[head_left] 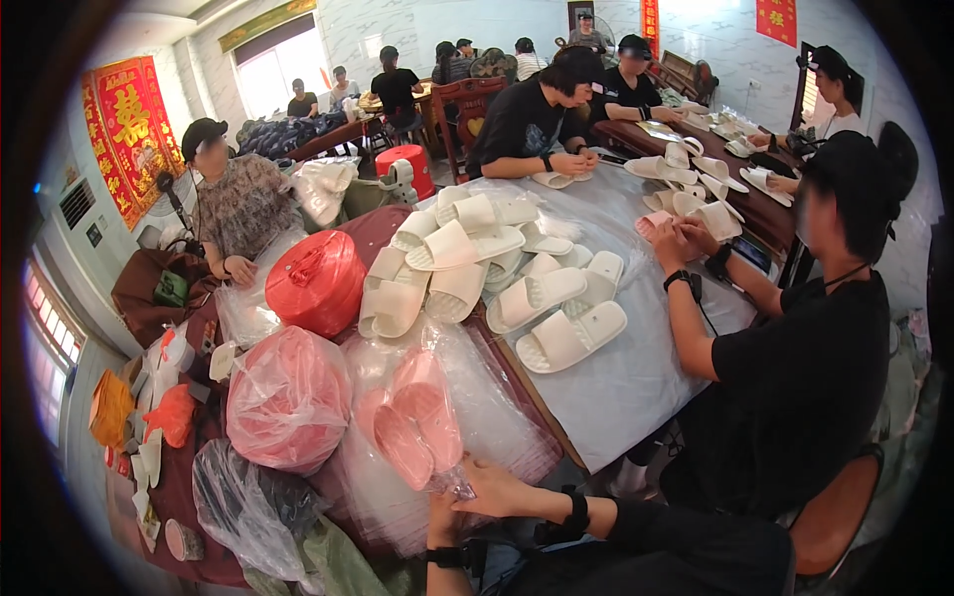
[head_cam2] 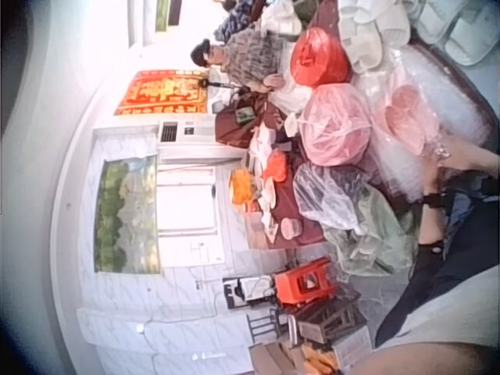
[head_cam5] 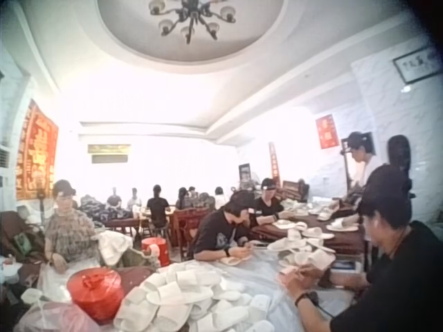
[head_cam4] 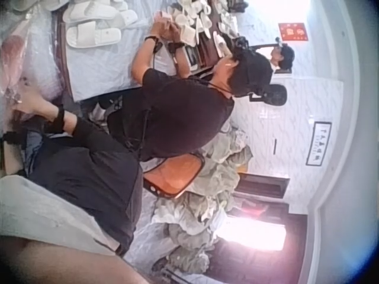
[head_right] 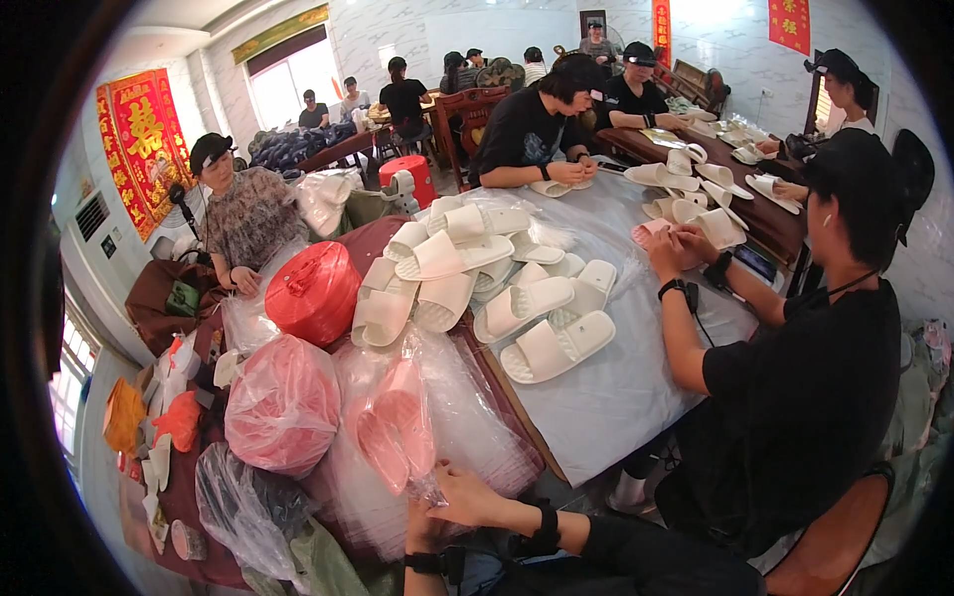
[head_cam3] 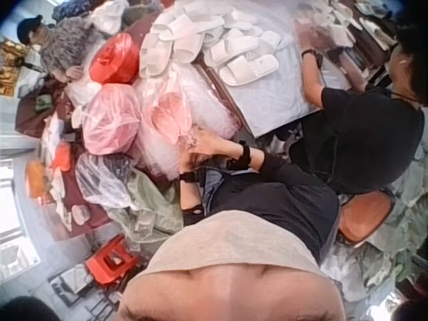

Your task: Packaging and organizing manufactured slippers at a work table.

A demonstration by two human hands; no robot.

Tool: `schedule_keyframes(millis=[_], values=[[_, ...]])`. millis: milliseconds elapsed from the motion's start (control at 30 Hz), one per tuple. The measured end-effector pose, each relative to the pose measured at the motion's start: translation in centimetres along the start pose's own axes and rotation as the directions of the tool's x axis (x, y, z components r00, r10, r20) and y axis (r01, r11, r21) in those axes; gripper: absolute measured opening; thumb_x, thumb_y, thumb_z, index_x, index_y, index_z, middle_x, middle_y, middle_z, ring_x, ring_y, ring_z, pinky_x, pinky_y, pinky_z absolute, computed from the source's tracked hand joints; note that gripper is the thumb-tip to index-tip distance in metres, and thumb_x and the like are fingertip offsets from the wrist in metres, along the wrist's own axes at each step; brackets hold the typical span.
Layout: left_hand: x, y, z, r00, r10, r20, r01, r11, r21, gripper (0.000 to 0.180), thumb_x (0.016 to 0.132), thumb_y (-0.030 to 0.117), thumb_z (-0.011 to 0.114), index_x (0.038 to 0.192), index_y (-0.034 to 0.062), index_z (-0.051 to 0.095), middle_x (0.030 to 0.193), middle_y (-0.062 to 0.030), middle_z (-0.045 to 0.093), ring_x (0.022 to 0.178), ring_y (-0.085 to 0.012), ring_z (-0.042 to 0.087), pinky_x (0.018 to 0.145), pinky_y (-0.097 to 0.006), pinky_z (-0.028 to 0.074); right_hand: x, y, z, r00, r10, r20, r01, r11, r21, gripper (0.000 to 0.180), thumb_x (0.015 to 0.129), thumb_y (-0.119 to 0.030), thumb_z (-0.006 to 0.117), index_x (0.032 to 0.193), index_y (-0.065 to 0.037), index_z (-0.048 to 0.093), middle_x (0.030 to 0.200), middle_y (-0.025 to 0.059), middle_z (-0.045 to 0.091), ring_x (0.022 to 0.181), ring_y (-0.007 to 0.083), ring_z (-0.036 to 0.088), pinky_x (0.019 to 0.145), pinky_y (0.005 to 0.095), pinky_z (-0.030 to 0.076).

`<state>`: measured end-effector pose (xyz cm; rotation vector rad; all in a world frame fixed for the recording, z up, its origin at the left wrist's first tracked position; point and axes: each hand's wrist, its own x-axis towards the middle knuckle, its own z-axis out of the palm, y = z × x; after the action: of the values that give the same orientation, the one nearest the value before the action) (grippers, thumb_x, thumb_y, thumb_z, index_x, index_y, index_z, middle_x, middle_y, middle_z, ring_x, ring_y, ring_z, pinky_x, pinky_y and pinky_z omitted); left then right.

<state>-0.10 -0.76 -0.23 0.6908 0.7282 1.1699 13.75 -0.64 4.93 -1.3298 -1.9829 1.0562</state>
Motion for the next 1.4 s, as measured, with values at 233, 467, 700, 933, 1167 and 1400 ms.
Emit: schedule_keyframes(millis=[233,467,700,933,1167,1400], values=[[0.1,-0.3,-1.4,0.991,-0.025,0.13,0.04,0.993,-0.111,0.051,0.089,0.023,0.056,0.132,-0.0004,0.044,0.128,-0.0157,0.054,0.115,-0.0269,0.055,0.096,-0.039,0.046,0.3,0.6,0.7,0.998,0.044,0.044,-0.044,0.999,-0.01,0.06,0.081,-0.02,0.06,0.13,0.004,0.034,0.104,0.0333,0.058,0.098,0.0513,0.054,0.083,0.0553,0.044],[0.5,-0.2,-1.4,0.992,0.038,0.12,-0.009,0.971,-0.238,0.066,0.088,0.039,0.056,0.139,0.002,0.036,0.133,-0.0163,0.051,0.119,-0.0319,0.052,0.103,-0.046,0.039,0.2,0.4,1.2,0.994,0.104,-0.039,-0.102,0.993,0.057,0.047,0.085,-0.016,0.049,0.123,0.008,0.038,0.101,0.0337,0.058,0.091,0.0492,0.057,0.08,0.0547,0.044],[0.7,-0.6,-0.6,0.992,0.127,0.027,-0.124,0.988,-0.093,0.092,0.079,0.071,0.053,0.142,0.0089,0.031,0.131,-0.0164,0.051,0.117,-0.0319,0.051,0.099,-0.045,0.043,0.4,1.9,2.3,0.983,0.022,-0.18,0.002,0.991,0.133,0.048,0.086,-0.017,0.05,0.128,0.002,0.04,0.103,0.0315,0.059,0.095,0.0491,0.056,0.083,0.0536,0.045],[0.7,-0.4,-1.4,0.979,0.079,0.188,-0.066,0.995,-0.071,0.099,0.074,0.078,0.051,0.137,0.0027,0.037,0.125,-0.0193,0.053,0.115,-0.0318,0.052,0.098,-0.046,0.043,0.3,1.9,2.1,0.996,-0.006,-0.087,0.013,0.997,0.082,0.052,0.085,-0.015,0.05,0.133,0.0,0.035,0.107,0.032,0.057,0.097,0.0476,0.056,0.081,0.052,0.046],[0.8,-0.7,-2.0,0.972,0.012,0.234,0.007,0.997,-0.082,0.107,0.067,0.083,0.052,0.128,-0.0045,0.046,0.126,-0.019,0.053,0.117,-0.0304,0.051,0.102,-0.041,0.039,-0.2,1.0,2.1,0.95,-0.304,-0.075,0.28,0.931,-0.233,0.056,0.082,-0.015,0.054,0.13,0.006,0.035,0.09,0.0291,0.061,0.08,0.0422,0.063,0.068,0.045,0.052],[0.7,-0.4,-1.7,0.954,0.012,0.298,0.006,0.998,-0.061,0.084,0.078,0.059,0.061,0.13,-0.006,0.045,0.128,-0.0192,0.053,0.116,-0.0297,0.052,0.102,-0.041,0.04,0.1,1.5,3.4,0.987,-0.145,0.069,0.161,0.862,-0.48,0.043,0.082,-0.018,0.054,0.111,0.013,0.047,0.078,0.0204,0.066,0.062,0.032,0.066,0.049,0.0419,0.051]])
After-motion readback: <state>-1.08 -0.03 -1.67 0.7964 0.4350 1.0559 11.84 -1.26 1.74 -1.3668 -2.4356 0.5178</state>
